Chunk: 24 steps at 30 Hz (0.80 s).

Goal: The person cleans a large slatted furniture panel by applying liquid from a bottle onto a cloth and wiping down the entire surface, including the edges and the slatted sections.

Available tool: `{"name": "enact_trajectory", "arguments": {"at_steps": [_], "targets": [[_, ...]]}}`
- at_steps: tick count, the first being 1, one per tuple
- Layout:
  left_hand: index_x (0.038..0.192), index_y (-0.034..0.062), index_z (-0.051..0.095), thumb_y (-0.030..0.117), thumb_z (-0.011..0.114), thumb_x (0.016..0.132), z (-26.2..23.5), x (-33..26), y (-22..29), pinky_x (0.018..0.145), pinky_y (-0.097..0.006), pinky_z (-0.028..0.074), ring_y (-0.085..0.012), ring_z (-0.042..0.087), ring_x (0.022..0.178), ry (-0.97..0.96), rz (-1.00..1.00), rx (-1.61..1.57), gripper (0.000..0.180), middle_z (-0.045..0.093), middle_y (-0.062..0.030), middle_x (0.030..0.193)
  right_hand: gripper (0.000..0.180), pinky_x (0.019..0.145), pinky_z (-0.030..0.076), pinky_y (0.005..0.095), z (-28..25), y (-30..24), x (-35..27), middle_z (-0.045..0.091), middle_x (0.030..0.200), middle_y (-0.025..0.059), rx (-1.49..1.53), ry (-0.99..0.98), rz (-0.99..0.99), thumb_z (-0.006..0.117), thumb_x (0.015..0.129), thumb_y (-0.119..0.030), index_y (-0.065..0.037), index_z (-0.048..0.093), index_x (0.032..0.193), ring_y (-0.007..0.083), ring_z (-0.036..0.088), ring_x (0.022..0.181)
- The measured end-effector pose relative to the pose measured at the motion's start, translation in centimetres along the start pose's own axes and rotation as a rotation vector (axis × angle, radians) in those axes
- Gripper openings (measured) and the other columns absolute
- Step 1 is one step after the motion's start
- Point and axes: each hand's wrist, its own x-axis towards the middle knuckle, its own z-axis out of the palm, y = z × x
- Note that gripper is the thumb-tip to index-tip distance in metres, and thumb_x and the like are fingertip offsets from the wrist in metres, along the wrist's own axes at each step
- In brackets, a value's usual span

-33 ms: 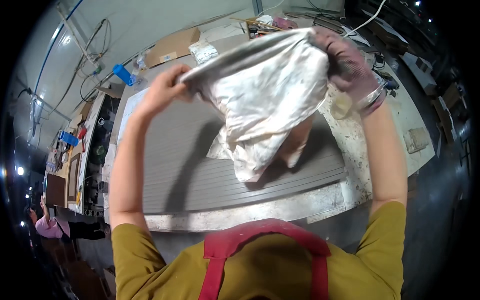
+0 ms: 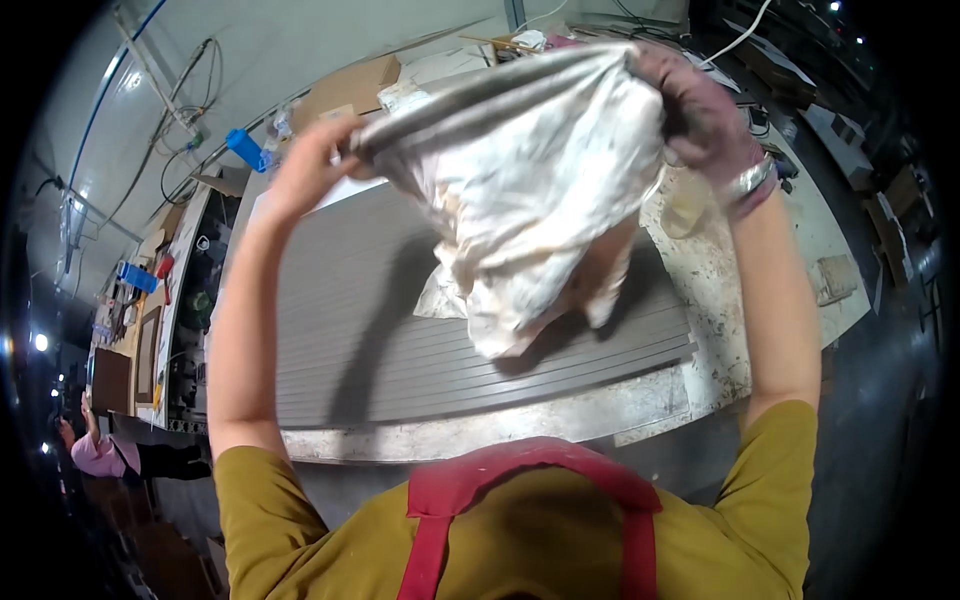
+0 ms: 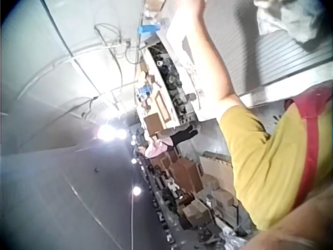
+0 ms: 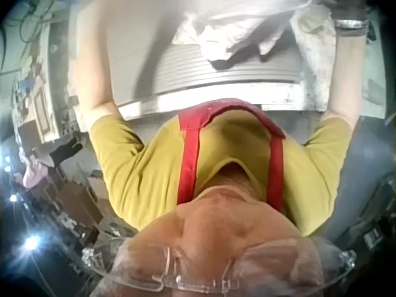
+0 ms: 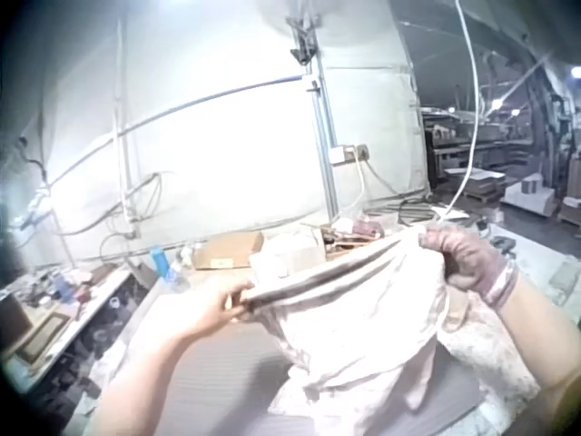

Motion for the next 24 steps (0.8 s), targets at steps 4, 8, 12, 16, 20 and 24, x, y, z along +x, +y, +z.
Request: {"name": "enact_trajectory", "arguments": {"at_steps": [4, 8, 12, 16, 20, 24], "targets": [[0.107, 0.0023, 0.062, 0.006, 0.056, 0.085, -4.6, 4.0, 0.1, 0.080, -0.032, 0.049, -0.0236, 0.064, 0.086, 0.121, -0.207, -0.037, 0.023, 0.067, -0.0117, 0.094, 0.031, 0.089, 0.049, 0.0247, -3.1, -3.1, 2.1, 0.064, 0.108, 0.0008, -0.145, 0.045, -0.172, 0.055, 0.095, -0.017, -0.004, 0.056, 0.123, 0.0094, 0.060, 0.097], [0.109, -0.0006, 0.062, 0.009, 0.056, 0.089, -5.7, 1.0, 1.8, 0.083, -0.027, 0.047, -0.0112, 0.059, 0.091, 0.221, -0.212, -0.693, 0.023, 0.066, -0.0063, 0.095, 0.024, 0.075, 0.047, 0.0247, -2.3, -3.4, 0.3, 0.064, 0.089, -0.0008, -0.372, 0.092, -0.238, 0.060, 0.092, -0.023, -0.006, 0.062, 0.109, 0.0101, 0.059, 0.082], [0.106, 0.0003, 0.064, 0.007, 0.059, 0.088, -3.5, -8.0, 2.7, 0.086, -0.032, 0.048, -0.0214, 0.063, 0.092, -0.093, -0.147, -0.398, 0.019, 0.067, -0.0085, 0.098, 0.034, 0.080, 0.048, 0.0246, -2.9, 0.5, -7.0, 0.062, 0.101, 0.0012, -0.784, -0.001, 0.005, 0.064, 0.088, -0.029, -0.002, 0.064, 0.109, 0.0102, 0.059, 0.089], [0.106, 0.0019, 0.066, 0.017, 0.062, 0.089, 3.0, -15.5, 7.5, 0.088, -0.036, 0.050, -0.0301, 0.063, 0.098, -0.575, -0.226, -0.500, 0.022, 0.066, -0.0132, 0.108, 0.021, 0.080, 0.049, 0.0333, -4.2, 5.6, -14.0, 0.063, 0.098, 0.0105, -1.024, -0.340, 0.272, 0.067, 0.084, -0.020, -0.003, 0.066, 0.094, 0.0255, 0.061, 0.085], [0.102, 0.0016, 0.066, 0.022, 0.061, 0.090, 8.7, -22.2, 12.2, 0.088, -0.037, 0.048, -0.0291, 0.062, 0.098, -0.670, -0.364, -0.815, 0.024, 0.064, -0.0149, 0.105, 0.018, 0.075, 0.048, 0.0386, -5.6, 8.2, -13.7, 0.063, 0.083, 0.0123, -1.239, -0.546, 0.355, 0.064, 0.082, -0.024, -0.007, 0.066, 0.088, 0.0293, 0.060, 0.082], [0.098, -0.0001, 0.064, 0.021, 0.062, 0.089, 9.1, -22.8, 14.0, 0.081, -0.034, 0.048, -0.0251, 0.062, 0.091, -0.571, -0.563, -0.892, 0.024, 0.063, -0.0142, 0.098, 0.024, 0.079, 0.048, 0.0397, -5.3, 11.3, -7.7, 0.063, 0.087, 0.0135, -1.418, -0.290, 0.229, 0.058, 0.087, -0.033, -0.011, 0.066, 0.095, 0.0296, 0.061, 0.085]]}}
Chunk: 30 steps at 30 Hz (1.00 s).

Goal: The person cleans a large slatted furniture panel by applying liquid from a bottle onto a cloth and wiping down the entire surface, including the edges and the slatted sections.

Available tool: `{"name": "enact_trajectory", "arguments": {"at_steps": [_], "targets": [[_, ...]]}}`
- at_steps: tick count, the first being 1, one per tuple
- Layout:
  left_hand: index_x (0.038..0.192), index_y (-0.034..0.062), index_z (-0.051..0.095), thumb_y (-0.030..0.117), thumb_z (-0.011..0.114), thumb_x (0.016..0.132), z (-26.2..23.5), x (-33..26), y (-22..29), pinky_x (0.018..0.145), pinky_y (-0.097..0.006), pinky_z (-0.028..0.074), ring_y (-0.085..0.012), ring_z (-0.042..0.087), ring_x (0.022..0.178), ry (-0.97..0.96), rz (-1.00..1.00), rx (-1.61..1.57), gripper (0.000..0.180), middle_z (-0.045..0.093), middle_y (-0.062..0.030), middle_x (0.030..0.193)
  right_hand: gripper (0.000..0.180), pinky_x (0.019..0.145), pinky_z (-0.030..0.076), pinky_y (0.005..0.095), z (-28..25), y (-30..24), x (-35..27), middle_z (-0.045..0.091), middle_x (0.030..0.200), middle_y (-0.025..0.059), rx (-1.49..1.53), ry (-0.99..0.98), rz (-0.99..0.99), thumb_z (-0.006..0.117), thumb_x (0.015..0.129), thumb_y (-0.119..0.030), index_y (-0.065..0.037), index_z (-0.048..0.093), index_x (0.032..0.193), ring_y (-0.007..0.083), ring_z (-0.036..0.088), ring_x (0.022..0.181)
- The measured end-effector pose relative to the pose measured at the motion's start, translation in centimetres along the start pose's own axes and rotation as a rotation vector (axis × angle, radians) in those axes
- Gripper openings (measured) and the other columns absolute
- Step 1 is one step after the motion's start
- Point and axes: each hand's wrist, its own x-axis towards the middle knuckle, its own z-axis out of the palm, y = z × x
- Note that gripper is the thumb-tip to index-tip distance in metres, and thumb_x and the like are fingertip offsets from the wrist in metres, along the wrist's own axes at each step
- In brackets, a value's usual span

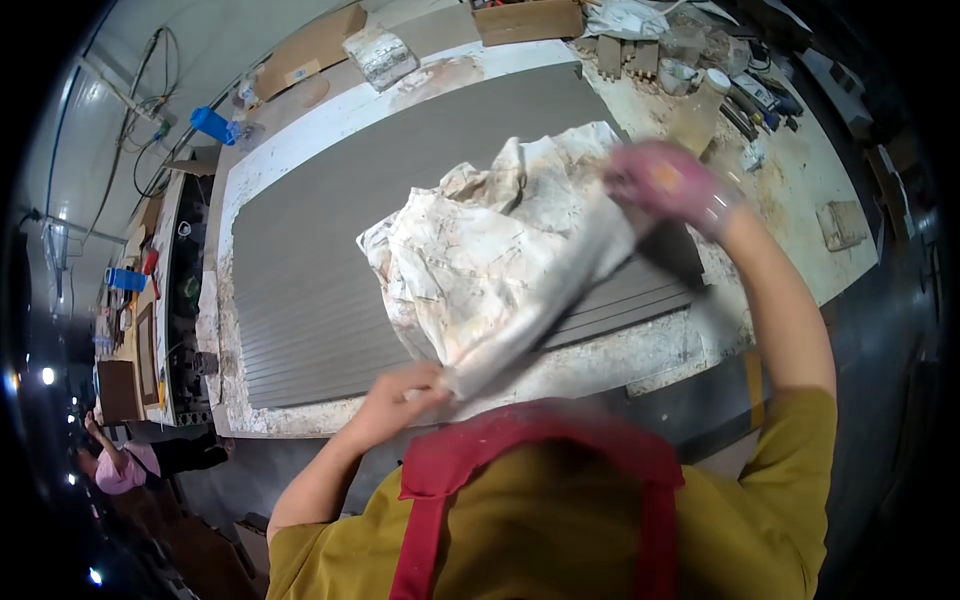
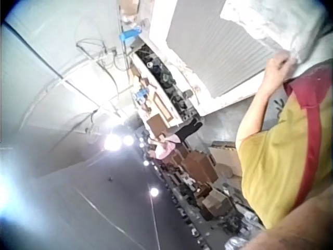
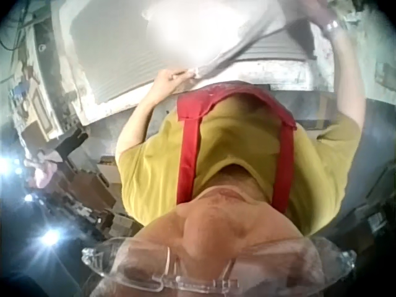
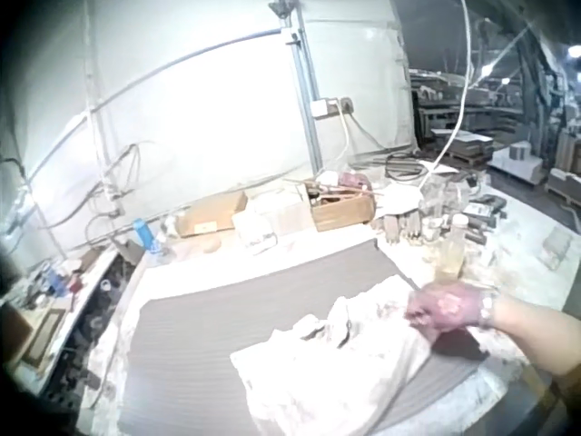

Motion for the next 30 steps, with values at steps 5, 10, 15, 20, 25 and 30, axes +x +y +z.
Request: {"name": "enact_trajectory", "arguments": {"at_steps": [5, 10, 15, 20, 25, 30], "targets": [[0.101, 0.0095, 0.062, 0.026, 0.056, 0.095, -4.8, 0.0, -4.0, 0.072, -0.025, 0.042, -0.0058, 0.052, 0.074, 0.632, -0.260, -0.756, 0.019, 0.059, 0.0031, 0.080, 0.047, 0.096, 0.043, 0.0432, 1.8, -6.8, 11.9, 0.053, 0.127, 0.0179, 0.105, 0.502, -0.188, 0.053, 0.090, -0.036, -0.016, 0.047, 0.132, 0.0367, 0.054, 0.112], [0.135, 0.0061, 0.044, 0.024, 0.057, 0.094, -7.2, -2.2, -6.1, 0.096, -0.035, 0.040, -0.0206, 0.049, 0.119, 0.839, -0.227, -0.048, 0.048, 0.050, -0.0085, 0.132, 0.064, 0.105, 0.037, 0.0426, 5.7, -5.5, 12.4, 0.043, 0.140, 0.0173, -0.027, 0.244, 0.004, 0.058, 0.085, -0.046, -0.017, 0.040, 0.140, 0.0359, 0.044, 0.127], [0.136, 0.0034, 0.042, 0.018, 0.064, 0.085, -7.6, 4.8, -3.4, 0.106, -0.041, 0.033, -0.0385, 0.042, 0.127, 0.707, 0.068, 0.424, 0.058, 0.042, -0.0211, 0.139, 0.075, 0.110, 0.030, 0.0443, 10.0, 0.4, 13.0, 0.037, 0.147, 0.0155, -0.022, 0.219, 0.273, 0.055, 0.084, -0.060, -0.016, 0.038, 0.142, 0.0346, 0.034, 0.136], [0.137, 0.0059, 0.044, 0.023, 0.065, 0.085, -6.2, 15.8, -0.5, 0.102, -0.042, 0.037, -0.0330, 0.043, 0.127, 0.675, 0.231, 0.824, 0.058, 0.042, -0.0229, 0.140, 0.075, 0.109, 0.030, 0.0453, 11.8, -0.1, 11.6, 0.041, 0.144, 0.0159, 0.026, 0.119, 0.226, 0.050, 0.084, -0.062, -0.014, 0.040, 0.142, 0.0324, 0.037, 0.134], [0.106, -0.0020, 0.064, 0.022, 0.068, 0.082, -7.7, 17.4, -0.1, 0.073, -0.035, 0.049, -0.0268, 0.062, 0.075, 0.288, -0.030, 0.318, 0.034, 0.065, -0.0107, 0.086, 0.075, 0.110, 0.030, 0.0373, 10.7, -2.3, 8.9, 0.042, 0.143, 0.0162, 0.371, 0.217, 0.079, 0.053, 0.086, -0.056, -0.009, 0.036, 0.143, 0.0308, 0.041, 0.131], [0.090, -0.0024, 0.062, 0.010, 0.069, 0.080, -4.4, 17.6, 12.5, 0.083, -0.028, 0.044, -0.0154, 0.056, 0.092, 0.318, 0.436, 0.084, 0.017, 0.059, -0.0064, 0.106, 0.053, 0.087, 0.043, 0.0270, 18.5, 2.4, 7.5, 0.054, 0.110, 0.0034, 1.644, 0.223, -0.319, 0.054, 0.093, -0.026, -0.002, 0.039, 0.138, 0.0162, 0.051, 0.095]]}}
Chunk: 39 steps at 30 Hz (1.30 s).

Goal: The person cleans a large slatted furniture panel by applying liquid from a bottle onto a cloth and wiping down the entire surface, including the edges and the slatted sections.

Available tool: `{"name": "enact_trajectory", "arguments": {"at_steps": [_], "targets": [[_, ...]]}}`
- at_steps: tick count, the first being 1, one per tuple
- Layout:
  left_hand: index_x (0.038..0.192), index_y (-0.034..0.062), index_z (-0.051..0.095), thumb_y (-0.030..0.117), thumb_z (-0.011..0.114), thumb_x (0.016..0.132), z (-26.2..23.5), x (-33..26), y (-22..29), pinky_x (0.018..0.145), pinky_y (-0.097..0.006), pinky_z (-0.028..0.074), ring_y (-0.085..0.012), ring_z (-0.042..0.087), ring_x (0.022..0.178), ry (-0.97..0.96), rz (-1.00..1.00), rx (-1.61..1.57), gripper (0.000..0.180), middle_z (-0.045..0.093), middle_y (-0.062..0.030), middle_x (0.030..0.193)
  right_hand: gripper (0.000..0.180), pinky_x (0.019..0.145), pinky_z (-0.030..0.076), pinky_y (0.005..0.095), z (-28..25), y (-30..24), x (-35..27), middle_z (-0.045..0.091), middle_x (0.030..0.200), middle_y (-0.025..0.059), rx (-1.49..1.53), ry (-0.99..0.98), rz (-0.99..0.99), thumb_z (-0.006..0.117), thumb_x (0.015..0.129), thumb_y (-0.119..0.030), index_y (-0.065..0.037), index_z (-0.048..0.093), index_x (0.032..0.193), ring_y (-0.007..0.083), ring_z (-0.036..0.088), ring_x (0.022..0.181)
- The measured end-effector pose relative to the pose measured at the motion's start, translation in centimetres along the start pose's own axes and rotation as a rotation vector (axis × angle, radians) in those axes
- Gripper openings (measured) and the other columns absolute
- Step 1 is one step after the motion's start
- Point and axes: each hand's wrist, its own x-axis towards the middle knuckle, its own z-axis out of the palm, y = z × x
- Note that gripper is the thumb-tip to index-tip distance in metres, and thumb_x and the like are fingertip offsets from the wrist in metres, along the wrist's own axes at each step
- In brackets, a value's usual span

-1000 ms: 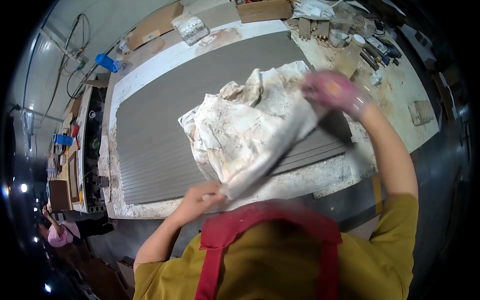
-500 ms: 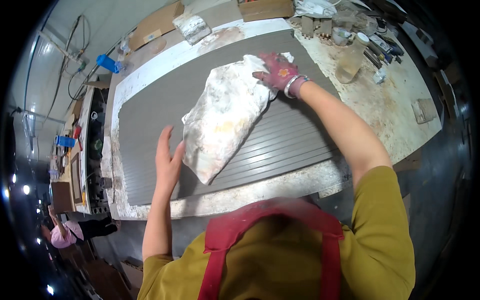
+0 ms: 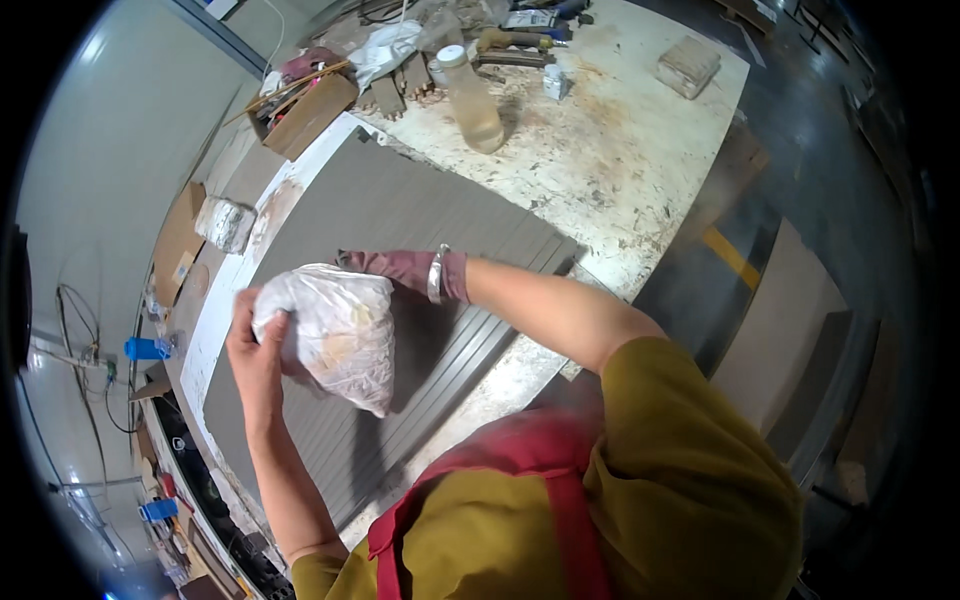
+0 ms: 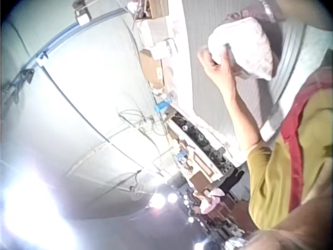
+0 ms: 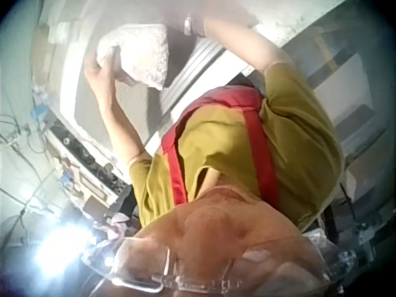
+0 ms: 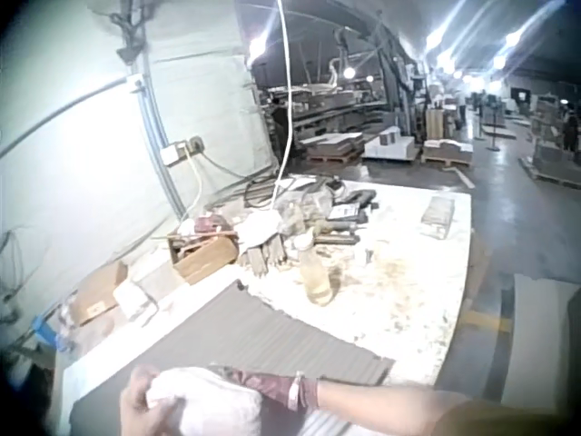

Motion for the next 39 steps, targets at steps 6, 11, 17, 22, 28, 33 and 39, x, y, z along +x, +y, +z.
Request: {"name": "enact_trajectory", "arguments": {"at_steps": [6, 11, 17, 22, 28, 33, 39], "targets": [[0.123, -0.0066, 0.053, 0.024, 0.064, 0.090, 1.1, 2.0, -1.2, 0.080, -0.027, 0.050, -0.0150, 0.061, 0.090, 0.204, -0.217, -0.381, 0.046, 0.064, -0.0131, 0.102, 0.049, 0.108, 0.032, 0.0377, 5.0, -4.9, -6.7, 0.049, 0.136, 0.0120, 0.724, 0.085, 0.119, 0.057, 0.089, -0.026, 0.001, 0.048, 0.129, 0.0198, 0.047, 0.123], [0.123, -0.0076, 0.047, 0.019, 0.062, 0.092, 9.0, 5.3, -1.2, 0.072, -0.027, 0.051, -0.0177, 0.062, 0.086, 0.432, -0.305, -0.553, 0.043, 0.062, -0.0142, 0.103, 0.051, 0.104, 0.039, 0.0409, 6.8, -9.8, -8.6, 0.052, 0.132, 0.0171, 0.723, 0.094, 0.099, 0.068, 0.086, -0.022, 0.005, 0.051, 0.126, 0.0227, 0.050, 0.123], [0.106, 0.0069, 0.057, 0.038, 0.045, 0.100, 14.3, 9.2, -2.4, 0.089, -0.036, 0.043, -0.0138, 0.052, 0.102, -0.014, -0.416, -0.683, 0.034, 0.057, -0.0064, 0.116, 0.045, 0.091, 0.053, 0.0387, 3.4, -18.0, -13.3, 0.058, 0.123, 0.0173, 0.539, 0.529, 0.025, 0.056, 0.089, -0.006, 0.002, 0.045, 0.132, 0.0270, 0.062, 0.107], [0.120, 0.0061, 0.051, 0.037, 0.059, 0.093, 16.6, 16.1, -6.6, 0.087, -0.033, 0.044, -0.0141, 0.052, 0.104, -0.130, -0.341, -0.425, 0.042, 0.056, -0.0072, 0.121, 0.049, 0.091, 0.053, 0.0400, -3.7, -23.2, -19.6, 0.060, 0.120, 0.0167, 0.305, 0.840, -0.078, 0.057, 0.089, -0.009, 0.002, 0.043, 0.134, 0.0284, 0.062, 0.106], [0.144, 0.0001, 0.022, 0.032, 0.079, 0.074, 26.5, 23.0, -9.5, 0.098, -0.037, 0.042, -0.0269, 0.049, 0.121, -0.285, -0.035, -0.162, 0.095, 0.043, -0.0221, 0.138, 0.043, 0.096, 0.048, 0.0364, -10.5, -21.1, -23.5, 0.060, 0.120, 0.0148, 0.178, 0.871, 0.046, 0.051, 0.092, -0.013, 0.004, 0.045, 0.131, 0.0252, 0.061, 0.107], [0.140, -0.0036, 0.024, 0.023, 0.083, 0.067, 32.2, 24.1, -9.6, 0.095, -0.035, 0.045, -0.0276, 0.055, 0.114, -0.404, -0.111, -0.420, 0.098, 0.051, -0.0209, 0.129, 0.046, 0.096, 0.047, 0.0388, -11.2, -18.4, -27.0, 0.060, 0.120, 0.0162, 0.310, 0.961, 0.011, 0.053, 0.090, -0.013, 0.005, 0.046, 0.131, 0.0281, 0.060, 0.108], [0.127, 0.0049, 0.046, 0.026, 0.083, 0.066, 32.2, 23.4, -6.8, 0.091, -0.037, 0.048, -0.0285, 0.059, 0.106, -0.249, 0.174, 0.007, 0.074, 0.056, -0.0154, 0.119, 0.046, 0.095, 0.049, 0.0390, -9.4, -21.0, -24.4, 0.060, 0.120, 0.0163, 0.345, 0.940, -0.029, 0.055, 0.089, -0.012, 0.005, 0.046, 0.130, 0.0283, 0.060, 0.108]]}}
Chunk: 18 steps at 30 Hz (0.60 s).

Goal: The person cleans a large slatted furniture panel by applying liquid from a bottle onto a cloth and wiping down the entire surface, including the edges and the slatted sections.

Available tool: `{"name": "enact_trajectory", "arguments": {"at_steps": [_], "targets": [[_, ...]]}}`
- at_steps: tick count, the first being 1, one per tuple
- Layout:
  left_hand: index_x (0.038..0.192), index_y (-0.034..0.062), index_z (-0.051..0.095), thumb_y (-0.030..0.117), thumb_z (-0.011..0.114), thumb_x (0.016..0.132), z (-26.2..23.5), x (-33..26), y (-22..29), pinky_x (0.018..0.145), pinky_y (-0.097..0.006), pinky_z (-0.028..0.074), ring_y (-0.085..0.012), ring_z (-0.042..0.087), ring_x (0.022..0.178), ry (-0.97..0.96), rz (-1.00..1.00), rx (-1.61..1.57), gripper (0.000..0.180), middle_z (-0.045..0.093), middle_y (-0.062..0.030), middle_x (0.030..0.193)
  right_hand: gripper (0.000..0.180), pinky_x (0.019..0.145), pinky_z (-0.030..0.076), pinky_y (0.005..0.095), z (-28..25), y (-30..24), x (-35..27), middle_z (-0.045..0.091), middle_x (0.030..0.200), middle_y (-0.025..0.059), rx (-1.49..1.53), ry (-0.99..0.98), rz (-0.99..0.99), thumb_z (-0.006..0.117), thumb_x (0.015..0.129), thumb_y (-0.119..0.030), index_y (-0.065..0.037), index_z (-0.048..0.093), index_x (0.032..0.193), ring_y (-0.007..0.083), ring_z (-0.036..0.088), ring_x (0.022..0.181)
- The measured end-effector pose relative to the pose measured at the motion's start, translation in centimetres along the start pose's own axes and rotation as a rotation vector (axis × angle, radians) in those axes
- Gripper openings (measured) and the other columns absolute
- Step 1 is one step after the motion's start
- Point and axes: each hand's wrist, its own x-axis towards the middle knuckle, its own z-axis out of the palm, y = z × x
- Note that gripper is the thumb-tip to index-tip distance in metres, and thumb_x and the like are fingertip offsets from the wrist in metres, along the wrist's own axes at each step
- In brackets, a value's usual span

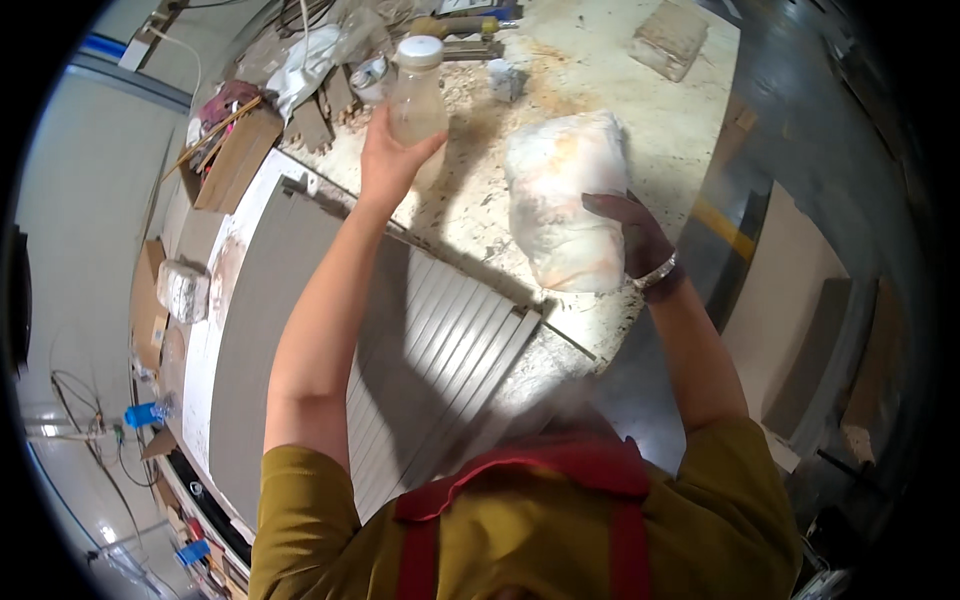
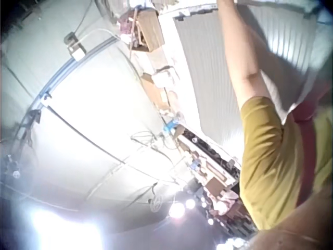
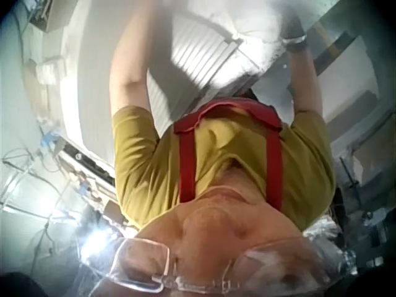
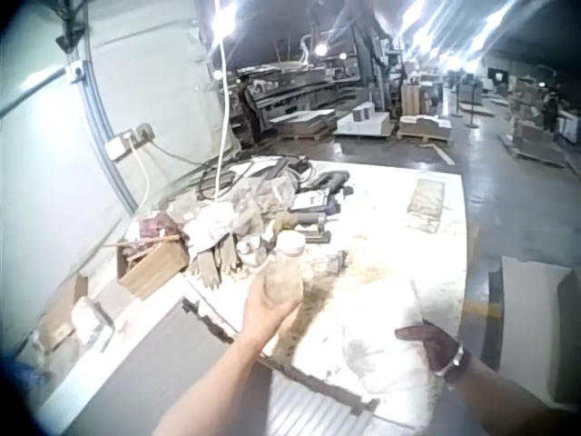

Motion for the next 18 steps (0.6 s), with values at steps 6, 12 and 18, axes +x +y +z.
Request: {"name": "enact_trajectory", "arguments": {"at_steps": [6, 12, 18], "targets": [[0.124, 0.0216, 0.054, 0.022, 0.076, 0.065, -0.4, -1.2, 4.0, 0.084, -0.043, 0.045, -0.0279, 0.057, 0.102, -0.204, 0.404, 0.703, 0.063, 0.058, -0.0083, 0.108, 0.051, 0.095, 0.050, 0.0402, -0.9, -0.6, 0.5, 0.059, 0.120, 0.0151, -0.137, 0.102, -0.007, 0.059, 0.085, -0.008, 0.002, 0.045, 0.133, 0.0281, 0.059, 0.110], [0.121, 0.0235, 0.056, 0.015, 0.073, 0.067, 0.2, -1.9, 3.6, 0.085, -0.042, 0.042, -0.0245, 0.057, 0.100, -0.285, 0.498, 0.990, 0.058, 0.059, -0.0052, 0.101, 0.091, 0.097, 0.048, 0.0409, -3.3, 1.3, 1.4, 0.043, 0.137, 0.0150, -0.188, 0.069, -0.227, 0.062, 0.079, 0.003, -0.014, 0.007, 0.150, 0.0276, 0.053, 0.118], [0.116, 0.0207, 0.058, 0.012, 0.068, 0.071, -0.1, -1.6, 5.0, 0.078, -0.043, 0.041, -0.0255, 0.056, 0.094, -0.261, 0.631, 1.070, 0.047, 0.059, -0.0049, 0.094, 0.067, 0.097, 0.048, 0.0424, -3.5, 1.7, 1.4, 0.046, 0.135, 0.0151, 0.112, 0.022, -0.216, 0.053, 0.093, -0.013, -0.011, 0.017, 0.149, 0.0273, 0.052, 0.119]]}}
